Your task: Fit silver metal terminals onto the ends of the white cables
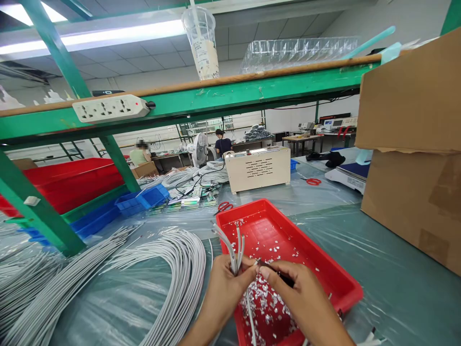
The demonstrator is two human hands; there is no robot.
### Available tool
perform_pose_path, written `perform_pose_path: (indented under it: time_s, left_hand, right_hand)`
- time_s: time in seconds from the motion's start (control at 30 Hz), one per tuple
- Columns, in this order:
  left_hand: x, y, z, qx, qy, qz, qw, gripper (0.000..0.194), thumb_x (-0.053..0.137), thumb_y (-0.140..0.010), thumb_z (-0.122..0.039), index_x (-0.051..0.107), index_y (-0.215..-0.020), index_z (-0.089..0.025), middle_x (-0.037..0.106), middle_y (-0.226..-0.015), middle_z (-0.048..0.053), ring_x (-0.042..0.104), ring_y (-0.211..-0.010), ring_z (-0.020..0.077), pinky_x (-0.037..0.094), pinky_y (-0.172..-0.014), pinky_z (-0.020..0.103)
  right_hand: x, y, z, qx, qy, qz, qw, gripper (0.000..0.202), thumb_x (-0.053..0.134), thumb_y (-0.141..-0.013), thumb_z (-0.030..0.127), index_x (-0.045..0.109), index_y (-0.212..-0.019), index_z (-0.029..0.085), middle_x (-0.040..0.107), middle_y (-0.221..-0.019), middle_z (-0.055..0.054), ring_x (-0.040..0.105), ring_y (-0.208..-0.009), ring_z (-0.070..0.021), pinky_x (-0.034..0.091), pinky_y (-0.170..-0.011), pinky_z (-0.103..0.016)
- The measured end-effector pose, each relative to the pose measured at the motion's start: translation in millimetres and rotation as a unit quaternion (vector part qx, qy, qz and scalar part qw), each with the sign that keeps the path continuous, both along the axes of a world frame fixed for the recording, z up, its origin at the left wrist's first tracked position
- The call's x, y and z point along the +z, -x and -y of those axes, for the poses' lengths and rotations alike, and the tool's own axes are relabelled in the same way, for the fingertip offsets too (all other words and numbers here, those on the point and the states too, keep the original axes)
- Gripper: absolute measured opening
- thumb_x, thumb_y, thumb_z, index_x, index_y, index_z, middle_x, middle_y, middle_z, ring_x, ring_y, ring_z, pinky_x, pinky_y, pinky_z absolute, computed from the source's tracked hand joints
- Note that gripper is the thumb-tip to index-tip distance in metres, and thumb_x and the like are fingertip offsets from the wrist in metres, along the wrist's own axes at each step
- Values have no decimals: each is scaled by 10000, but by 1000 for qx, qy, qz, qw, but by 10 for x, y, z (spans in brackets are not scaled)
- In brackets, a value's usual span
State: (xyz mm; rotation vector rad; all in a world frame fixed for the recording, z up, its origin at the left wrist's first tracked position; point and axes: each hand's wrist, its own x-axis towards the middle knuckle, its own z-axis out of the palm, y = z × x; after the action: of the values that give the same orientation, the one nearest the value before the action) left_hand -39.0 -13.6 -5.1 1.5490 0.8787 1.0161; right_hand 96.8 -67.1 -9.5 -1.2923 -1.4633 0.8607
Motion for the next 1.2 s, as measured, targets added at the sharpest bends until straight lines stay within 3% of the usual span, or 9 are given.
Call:
perform_pose_path:
  time_s: [0.1, 0.33, 0.53, 0.67, 0.9, 1.2]
  left_hand:
    - [0, -5, 12, 6, -13, -2, 1000, 151, 560, -668, -157, 617, -540, -102, 430, -469, -31, 320, -468, 83, 224, -451, 211]
    - [64, 30, -55, -86, 12, -1, 996, 220, 554, -698, -230, 606, -536, -90, 470, -445, -10, 338, -424, 76, 244, -435, 207]
    - [21, -8, -23, -24, 21, 9, 999, 140, 600, -646, -206, 576, -567, -92, 483, -502, -7, 370, -466, 85, 275, -456, 205]
    - [29, -40, 46, 23, 6, -13, 1000, 160, 600, -649, -203, 597, -538, -88, 429, -463, -27, 318, -456, 80, 242, -440, 205]
    - [-11, -73, 103, 30, -38, -36, 998, 206, 544, -706, -222, 652, -591, -89, 500, -497, 3, 345, -471, 93, 254, -442, 210]
    - [-24, -67, 115, 48, -65, -60, 995, 227, 538, -718, -238, 643, -576, -97, 465, -473, -18, 314, -455, 83, 220, -424, 204]
  right_hand:
    - [-14, 11, 2, -5, 0, -11, 1000, 252, 507, -792, 324, 673, -908, 174, 650, -746, -27, 561, -772, -246, 437, -693, -303]
    - [-3, 10, -24, -5, 3, -33, 999, 211, 537, -771, 298, 682, -869, 178, 638, -694, -10, 554, -722, -226, 431, -692, -307]
    - [-17, 14, -48, -59, -2, -68, 996, 193, 599, -714, 349, 649, -718, 163, 635, -679, -17, 557, -676, -200, 432, -602, -255]
    - [-94, 49, -62, -117, -6, -105, 988, 219, 668, -635, 304, 650, -798, 160, 660, -678, -15, 596, -706, -211, 455, -636, -253]
    - [-101, 149, -53, -140, -18, -133, 981, 190, 666, -622, 275, 693, -772, 161, 695, -691, -20, 618, -707, -206, 472, -639, -231]
    - [-96, 133, -48, -146, -19, -132, 980, 155, 671, -607, 221, 705, -746, 161, 696, -658, -24, 621, -684, -233, 472, -631, -262]
